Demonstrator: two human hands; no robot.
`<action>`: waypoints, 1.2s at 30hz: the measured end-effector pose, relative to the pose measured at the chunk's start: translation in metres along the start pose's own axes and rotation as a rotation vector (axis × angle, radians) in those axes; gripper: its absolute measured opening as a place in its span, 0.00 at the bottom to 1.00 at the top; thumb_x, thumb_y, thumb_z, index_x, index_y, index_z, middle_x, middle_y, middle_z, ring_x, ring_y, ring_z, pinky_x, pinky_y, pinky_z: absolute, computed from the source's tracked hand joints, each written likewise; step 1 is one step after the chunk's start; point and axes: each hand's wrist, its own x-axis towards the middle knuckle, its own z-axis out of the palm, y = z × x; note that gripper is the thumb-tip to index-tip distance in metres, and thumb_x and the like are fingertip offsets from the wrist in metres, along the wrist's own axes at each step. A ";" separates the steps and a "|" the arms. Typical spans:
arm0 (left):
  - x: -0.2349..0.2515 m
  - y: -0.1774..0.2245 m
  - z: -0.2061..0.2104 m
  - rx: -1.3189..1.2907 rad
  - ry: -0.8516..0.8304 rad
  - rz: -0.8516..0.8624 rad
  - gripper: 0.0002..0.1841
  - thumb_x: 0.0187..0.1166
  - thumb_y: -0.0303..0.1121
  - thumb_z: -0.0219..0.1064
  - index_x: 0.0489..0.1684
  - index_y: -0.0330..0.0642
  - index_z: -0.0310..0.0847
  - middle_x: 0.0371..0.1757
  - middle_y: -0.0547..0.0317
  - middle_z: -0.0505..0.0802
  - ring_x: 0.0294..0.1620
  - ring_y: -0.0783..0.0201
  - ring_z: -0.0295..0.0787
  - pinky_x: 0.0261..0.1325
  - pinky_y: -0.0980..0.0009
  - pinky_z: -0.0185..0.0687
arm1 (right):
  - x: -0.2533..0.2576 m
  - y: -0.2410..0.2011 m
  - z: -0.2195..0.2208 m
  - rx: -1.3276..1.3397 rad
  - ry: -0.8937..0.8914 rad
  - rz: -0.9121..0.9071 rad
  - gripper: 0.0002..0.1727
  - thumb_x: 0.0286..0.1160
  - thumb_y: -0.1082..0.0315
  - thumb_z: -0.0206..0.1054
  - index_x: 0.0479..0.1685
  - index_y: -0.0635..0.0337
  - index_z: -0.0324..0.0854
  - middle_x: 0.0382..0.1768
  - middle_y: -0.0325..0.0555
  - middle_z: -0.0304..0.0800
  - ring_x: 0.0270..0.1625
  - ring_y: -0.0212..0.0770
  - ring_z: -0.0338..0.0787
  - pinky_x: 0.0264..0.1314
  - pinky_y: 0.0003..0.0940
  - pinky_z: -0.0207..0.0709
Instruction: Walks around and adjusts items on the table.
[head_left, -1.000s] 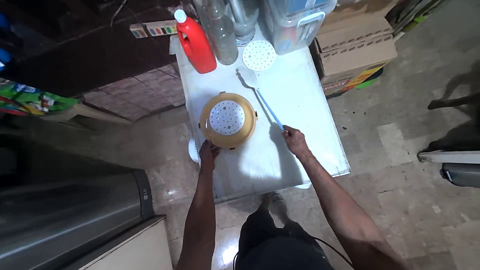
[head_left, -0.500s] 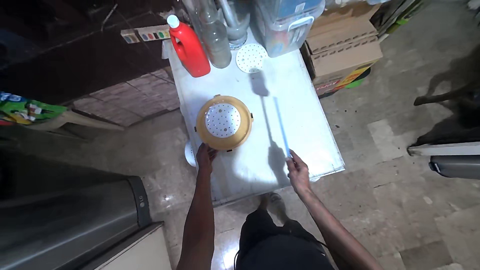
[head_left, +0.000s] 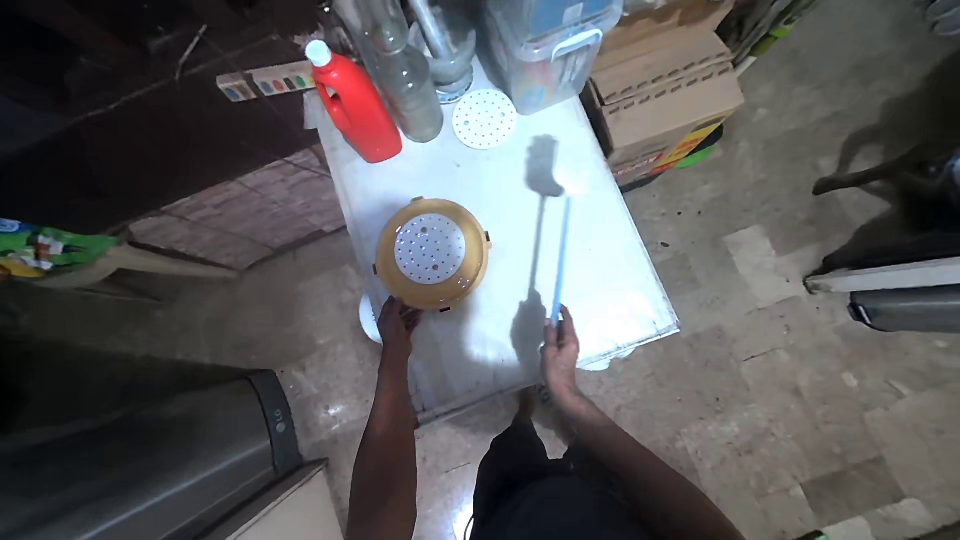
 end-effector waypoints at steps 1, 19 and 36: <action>-0.001 0.001 0.001 0.006 0.002 -0.004 0.26 0.88 0.45 0.61 0.82 0.47 0.68 0.53 0.47 0.89 0.41 0.56 0.91 0.45 0.59 0.89 | 0.000 0.003 0.006 -0.028 -0.027 -0.029 0.29 0.88 0.66 0.60 0.86 0.65 0.65 0.54 0.57 0.90 0.45 0.41 0.90 0.53 0.36 0.85; -0.010 -0.002 0.028 -0.034 -0.065 0.031 0.23 0.89 0.45 0.60 0.78 0.45 0.71 0.54 0.48 0.90 0.46 0.55 0.92 0.49 0.57 0.90 | 0.020 0.061 -0.198 0.089 0.478 0.267 0.30 0.91 0.59 0.58 0.89 0.58 0.61 0.44 0.48 0.82 0.26 0.32 0.75 0.27 0.32 0.74; -0.024 0.014 0.130 -0.130 -0.098 0.040 0.23 0.90 0.36 0.59 0.81 0.38 0.68 0.58 0.39 0.89 0.43 0.55 0.92 0.47 0.60 0.91 | -0.028 0.085 -0.233 -0.025 0.505 0.355 0.28 0.90 0.58 0.59 0.87 0.52 0.67 0.39 0.43 0.80 0.24 0.29 0.72 0.24 0.30 0.70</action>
